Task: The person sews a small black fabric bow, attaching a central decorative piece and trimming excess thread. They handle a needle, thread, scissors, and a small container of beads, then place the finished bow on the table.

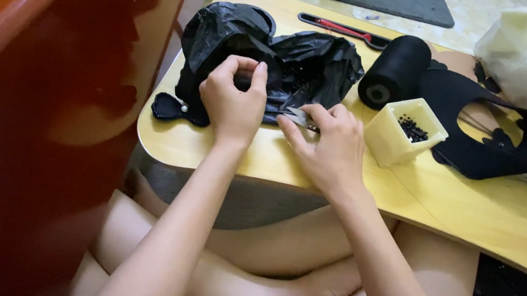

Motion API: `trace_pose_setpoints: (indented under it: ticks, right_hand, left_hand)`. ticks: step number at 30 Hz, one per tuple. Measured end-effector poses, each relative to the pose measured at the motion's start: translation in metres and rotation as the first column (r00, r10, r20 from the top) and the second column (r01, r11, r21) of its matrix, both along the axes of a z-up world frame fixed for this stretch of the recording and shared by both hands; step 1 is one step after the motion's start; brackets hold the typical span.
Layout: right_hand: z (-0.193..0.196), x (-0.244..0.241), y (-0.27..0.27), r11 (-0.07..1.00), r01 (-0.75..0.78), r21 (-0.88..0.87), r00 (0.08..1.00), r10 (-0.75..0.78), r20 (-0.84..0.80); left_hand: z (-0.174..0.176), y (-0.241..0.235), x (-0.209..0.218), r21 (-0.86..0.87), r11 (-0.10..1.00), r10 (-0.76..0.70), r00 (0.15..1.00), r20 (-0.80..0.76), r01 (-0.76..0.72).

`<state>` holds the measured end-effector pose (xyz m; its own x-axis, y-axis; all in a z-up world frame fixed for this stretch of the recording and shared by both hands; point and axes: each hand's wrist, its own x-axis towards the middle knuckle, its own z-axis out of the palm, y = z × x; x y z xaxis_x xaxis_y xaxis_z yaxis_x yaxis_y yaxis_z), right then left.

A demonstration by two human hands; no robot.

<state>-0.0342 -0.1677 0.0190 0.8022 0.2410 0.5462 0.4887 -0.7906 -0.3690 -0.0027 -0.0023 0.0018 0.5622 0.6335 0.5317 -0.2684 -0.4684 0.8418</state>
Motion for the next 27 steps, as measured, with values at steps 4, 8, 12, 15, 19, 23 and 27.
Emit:
trace_pose_setpoints:
  ticks: [4, 8, 12, 15, 19, 23, 27]
  right_hand:
    - [-0.012, 0.006, -0.007, 0.997, -0.014, -0.079, 1.0, 0.013, -0.01]
    - [-0.012, 0.007, -0.005, 0.995, -0.045, -0.092, 0.995, 0.053, 0.085]
    - [-0.016, 0.009, -0.009, 0.993, -0.12, 0.016, 0.961, 0.112, 0.251]
    - [0.011, -0.016, -0.021, 0.998, 0.054, 0.032, 0.822, -0.063, 0.566]
    - [0.032, -0.037, -0.054, 0.925, 0.379, 0.021, 0.809, -0.342, 0.479]
    - [0.021, -0.044, -0.095, 0.934, 0.207, 0.292, 0.934, -0.278, 0.226]
    - [0.022, -0.061, -0.128, 0.903, 0.234, 0.36, 0.931, -0.315, 0.186]
  left_hand:
    - [0.001, 0.0, -0.002, 0.008, 1.0, -0.011, 1.0, -0.006, 0.011]
    - [0.004, 0.0, -0.004, 0.022, 1.0, -0.022, 1.0, -0.002, 0.022]
    - [0.002, -0.001, -0.002, 0.017, 1.0, -0.026, 1.0, -0.012, 0.026]
    - [-0.001, 0.001, 0.001, 0.038, 0.999, -0.005, 1.0, -0.006, 0.005]
    - [0.016, 0.003, -0.013, 0.18, 0.983, -0.051, 0.994, 0.094, 0.033]
    - [0.01, 0.005, -0.007, 0.204, 0.979, -0.026, 0.993, 0.118, 0.001]
    - [0.01, 0.003, -0.009, 0.25, 0.968, -0.044, 0.992, 0.122, 0.012]
